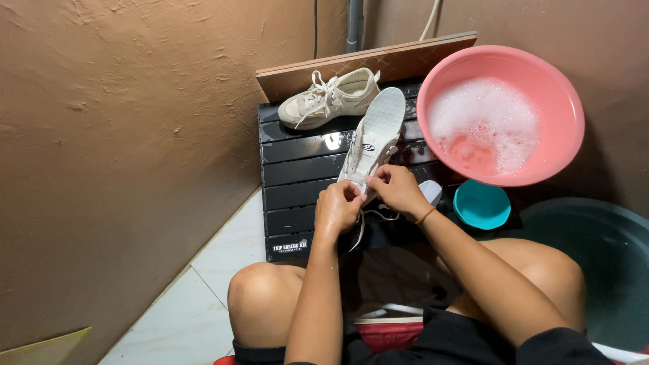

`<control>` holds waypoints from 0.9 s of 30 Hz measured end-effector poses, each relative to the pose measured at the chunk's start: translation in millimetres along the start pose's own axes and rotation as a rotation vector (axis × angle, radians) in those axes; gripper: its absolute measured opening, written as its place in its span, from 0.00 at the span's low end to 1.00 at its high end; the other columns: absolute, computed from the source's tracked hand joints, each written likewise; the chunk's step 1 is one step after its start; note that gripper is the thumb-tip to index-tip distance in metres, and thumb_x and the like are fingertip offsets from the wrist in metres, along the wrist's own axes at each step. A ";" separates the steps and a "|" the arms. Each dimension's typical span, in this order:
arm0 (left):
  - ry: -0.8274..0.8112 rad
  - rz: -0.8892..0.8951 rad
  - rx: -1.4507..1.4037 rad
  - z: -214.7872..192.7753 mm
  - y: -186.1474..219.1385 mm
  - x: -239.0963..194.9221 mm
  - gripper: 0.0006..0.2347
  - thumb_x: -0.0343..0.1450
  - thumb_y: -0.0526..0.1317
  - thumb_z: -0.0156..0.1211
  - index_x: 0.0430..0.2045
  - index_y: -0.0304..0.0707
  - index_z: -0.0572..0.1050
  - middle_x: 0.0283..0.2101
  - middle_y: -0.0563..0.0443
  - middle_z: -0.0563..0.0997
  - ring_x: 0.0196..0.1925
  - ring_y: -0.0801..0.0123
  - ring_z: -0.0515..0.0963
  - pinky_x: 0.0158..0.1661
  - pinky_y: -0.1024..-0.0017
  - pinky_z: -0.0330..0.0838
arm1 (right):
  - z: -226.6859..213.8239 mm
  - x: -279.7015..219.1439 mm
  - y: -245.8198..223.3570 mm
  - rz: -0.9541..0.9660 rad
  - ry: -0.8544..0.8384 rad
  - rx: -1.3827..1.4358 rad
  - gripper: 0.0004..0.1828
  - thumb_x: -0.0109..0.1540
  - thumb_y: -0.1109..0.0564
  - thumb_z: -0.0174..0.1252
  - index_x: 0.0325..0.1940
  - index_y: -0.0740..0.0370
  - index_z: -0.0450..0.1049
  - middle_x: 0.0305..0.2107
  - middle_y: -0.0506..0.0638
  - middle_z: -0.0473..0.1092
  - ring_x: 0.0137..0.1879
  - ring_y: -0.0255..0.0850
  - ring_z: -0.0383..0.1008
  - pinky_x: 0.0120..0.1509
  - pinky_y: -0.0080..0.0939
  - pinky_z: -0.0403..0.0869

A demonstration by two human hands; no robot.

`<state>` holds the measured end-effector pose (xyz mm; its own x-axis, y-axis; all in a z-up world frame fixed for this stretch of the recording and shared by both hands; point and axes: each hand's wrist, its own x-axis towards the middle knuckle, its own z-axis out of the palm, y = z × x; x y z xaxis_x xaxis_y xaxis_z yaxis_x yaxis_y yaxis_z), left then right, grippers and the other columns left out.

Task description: The person scrubs the upper and laces of a white sneaker with a brush and soapy water, then removes the laces and continues scrubbing the shoe's interior and tongue. The second shoe remains on the crate while the first is cleaned.

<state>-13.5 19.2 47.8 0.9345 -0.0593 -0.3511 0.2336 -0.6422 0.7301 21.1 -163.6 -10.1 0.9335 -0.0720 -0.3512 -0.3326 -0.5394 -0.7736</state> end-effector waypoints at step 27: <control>-0.157 -0.117 0.140 -35.3 44.9 -32.3 0.15 0.67 0.50 0.66 0.38 0.40 0.83 0.43 0.41 0.87 0.54 0.40 0.84 0.54 0.47 0.76 | -46.6 -16.8 -33.4 -0.062 -0.142 -0.076 0.25 0.60 0.51 0.64 0.59 0.56 0.68 0.34 0.52 0.81 0.42 0.48 0.80 0.51 0.49 0.76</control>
<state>-23.7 19.3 112.6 0.8472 -0.0895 -0.5237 0.2880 -0.7509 0.5943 22.8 -183.5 46.1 0.9221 0.0794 -0.3788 -0.2587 -0.6014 -0.7559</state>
